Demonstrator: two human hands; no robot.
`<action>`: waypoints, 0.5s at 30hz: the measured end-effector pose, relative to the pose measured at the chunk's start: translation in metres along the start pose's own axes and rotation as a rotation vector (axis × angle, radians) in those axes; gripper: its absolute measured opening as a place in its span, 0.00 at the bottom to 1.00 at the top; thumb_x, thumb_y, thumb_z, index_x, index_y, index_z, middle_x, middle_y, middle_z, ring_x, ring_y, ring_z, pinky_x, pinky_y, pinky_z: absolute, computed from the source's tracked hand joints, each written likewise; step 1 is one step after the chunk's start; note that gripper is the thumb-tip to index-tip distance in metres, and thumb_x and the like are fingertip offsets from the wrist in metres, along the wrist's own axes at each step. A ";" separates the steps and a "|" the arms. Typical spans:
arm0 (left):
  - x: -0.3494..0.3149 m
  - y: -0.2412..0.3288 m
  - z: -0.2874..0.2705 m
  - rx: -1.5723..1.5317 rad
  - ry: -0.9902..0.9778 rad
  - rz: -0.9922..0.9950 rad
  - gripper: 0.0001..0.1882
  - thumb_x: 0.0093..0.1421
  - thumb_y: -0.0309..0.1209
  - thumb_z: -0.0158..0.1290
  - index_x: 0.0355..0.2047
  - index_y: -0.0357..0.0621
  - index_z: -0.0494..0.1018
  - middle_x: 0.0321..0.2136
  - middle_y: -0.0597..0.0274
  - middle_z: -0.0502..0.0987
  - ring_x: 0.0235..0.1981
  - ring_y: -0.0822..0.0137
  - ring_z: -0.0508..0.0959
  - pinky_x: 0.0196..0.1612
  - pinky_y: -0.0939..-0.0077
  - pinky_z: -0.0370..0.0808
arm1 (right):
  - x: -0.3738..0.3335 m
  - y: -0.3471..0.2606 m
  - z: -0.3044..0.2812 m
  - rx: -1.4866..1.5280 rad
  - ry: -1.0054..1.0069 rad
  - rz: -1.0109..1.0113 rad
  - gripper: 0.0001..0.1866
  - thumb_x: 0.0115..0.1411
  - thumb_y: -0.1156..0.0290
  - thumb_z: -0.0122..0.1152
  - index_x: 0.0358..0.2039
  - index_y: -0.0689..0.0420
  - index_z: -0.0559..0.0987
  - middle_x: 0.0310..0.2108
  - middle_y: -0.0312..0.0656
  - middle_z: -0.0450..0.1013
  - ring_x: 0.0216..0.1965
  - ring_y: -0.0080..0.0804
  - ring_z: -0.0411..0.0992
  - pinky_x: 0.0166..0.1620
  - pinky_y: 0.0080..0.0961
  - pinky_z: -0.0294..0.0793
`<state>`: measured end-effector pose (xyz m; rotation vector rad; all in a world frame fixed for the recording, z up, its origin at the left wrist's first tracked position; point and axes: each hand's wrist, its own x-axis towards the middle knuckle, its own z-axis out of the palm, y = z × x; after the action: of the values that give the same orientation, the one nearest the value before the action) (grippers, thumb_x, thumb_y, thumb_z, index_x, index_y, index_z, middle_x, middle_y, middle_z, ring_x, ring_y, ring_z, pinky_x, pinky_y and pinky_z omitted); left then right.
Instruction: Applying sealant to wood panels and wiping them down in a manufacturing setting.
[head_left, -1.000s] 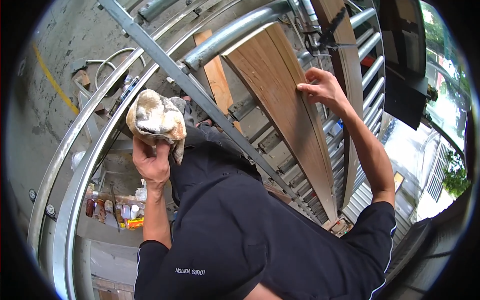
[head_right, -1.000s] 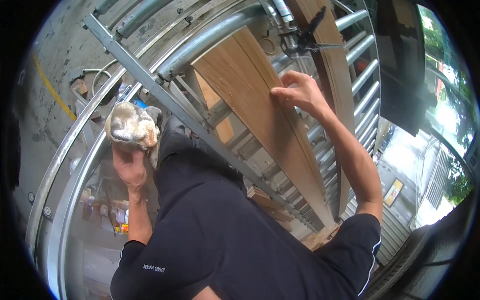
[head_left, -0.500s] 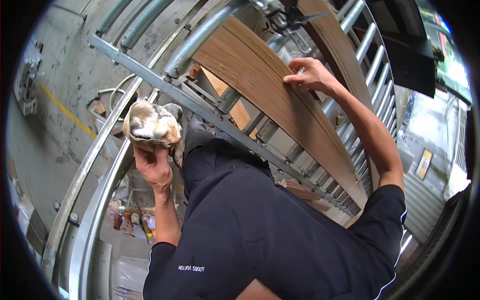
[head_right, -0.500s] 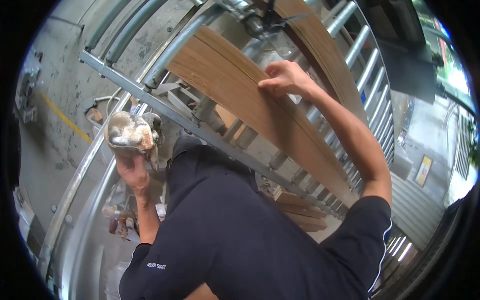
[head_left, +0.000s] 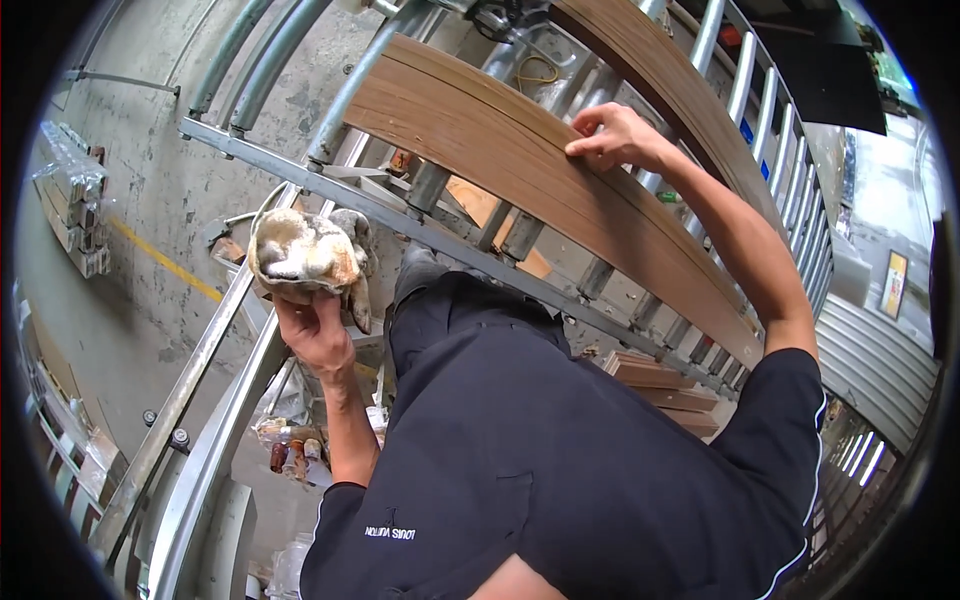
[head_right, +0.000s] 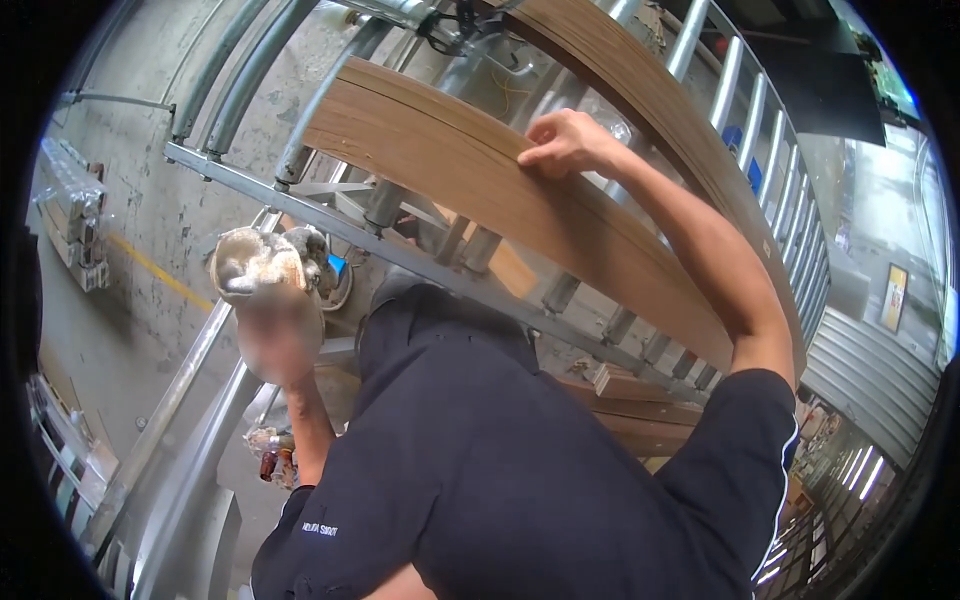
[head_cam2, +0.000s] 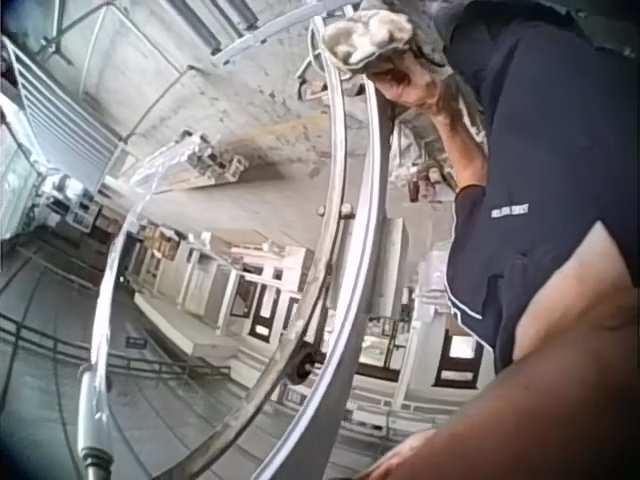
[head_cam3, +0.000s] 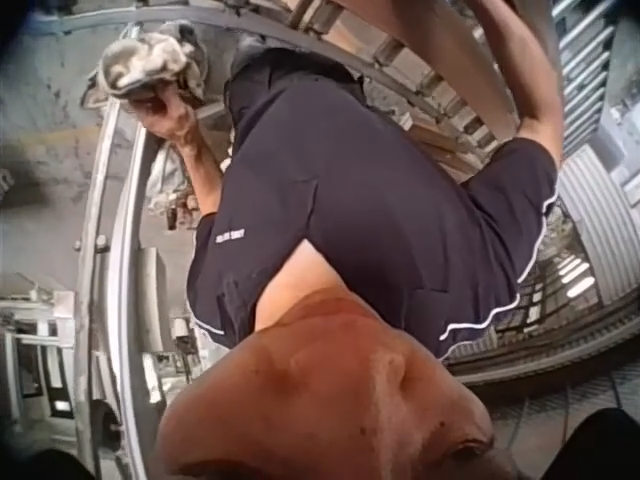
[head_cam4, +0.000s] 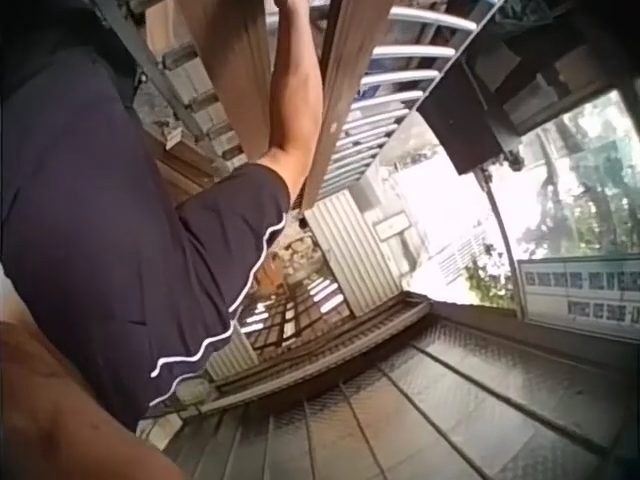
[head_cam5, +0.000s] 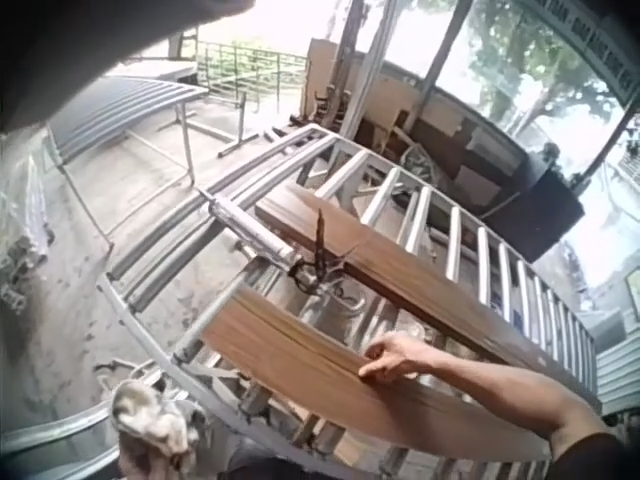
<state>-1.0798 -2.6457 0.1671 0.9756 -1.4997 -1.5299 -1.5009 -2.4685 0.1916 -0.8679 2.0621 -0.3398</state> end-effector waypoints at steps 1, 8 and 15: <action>0.000 0.001 -0.001 -0.046 -0.022 0.007 0.23 0.64 0.20 0.53 0.58 0.33 0.64 0.51 0.57 0.74 0.51 0.67 0.74 0.57 0.74 0.67 | 0.003 0.005 0.002 0.164 -0.063 0.084 0.25 0.48 0.62 0.77 0.44 0.61 0.81 0.33 0.39 0.77 0.34 0.26 0.74 0.34 0.28 0.76; -0.013 0.012 0.005 -0.008 0.005 0.059 0.23 0.64 0.20 0.52 0.58 0.33 0.63 0.49 0.57 0.75 0.49 0.67 0.75 0.57 0.74 0.68 | -0.017 0.031 0.006 0.042 -0.054 -0.017 0.25 0.49 0.63 0.76 0.46 0.56 0.79 0.35 0.39 0.76 0.34 0.25 0.74 0.32 0.28 0.77; -0.024 0.021 0.017 0.107 0.011 0.078 0.22 0.64 0.20 0.53 0.58 0.33 0.64 0.49 0.56 0.75 0.49 0.66 0.76 0.55 0.73 0.70 | -0.016 0.043 0.012 0.179 -0.029 0.063 0.22 0.50 0.60 0.76 0.41 0.58 0.79 0.35 0.39 0.77 0.31 0.24 0.73 0.29 0.25 0.72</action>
<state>-1.0857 -2.6174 0.1884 0.9730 -1.6070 -1.3993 -1.5042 -2.4253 0.1720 -0.6947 1.9935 -0.4670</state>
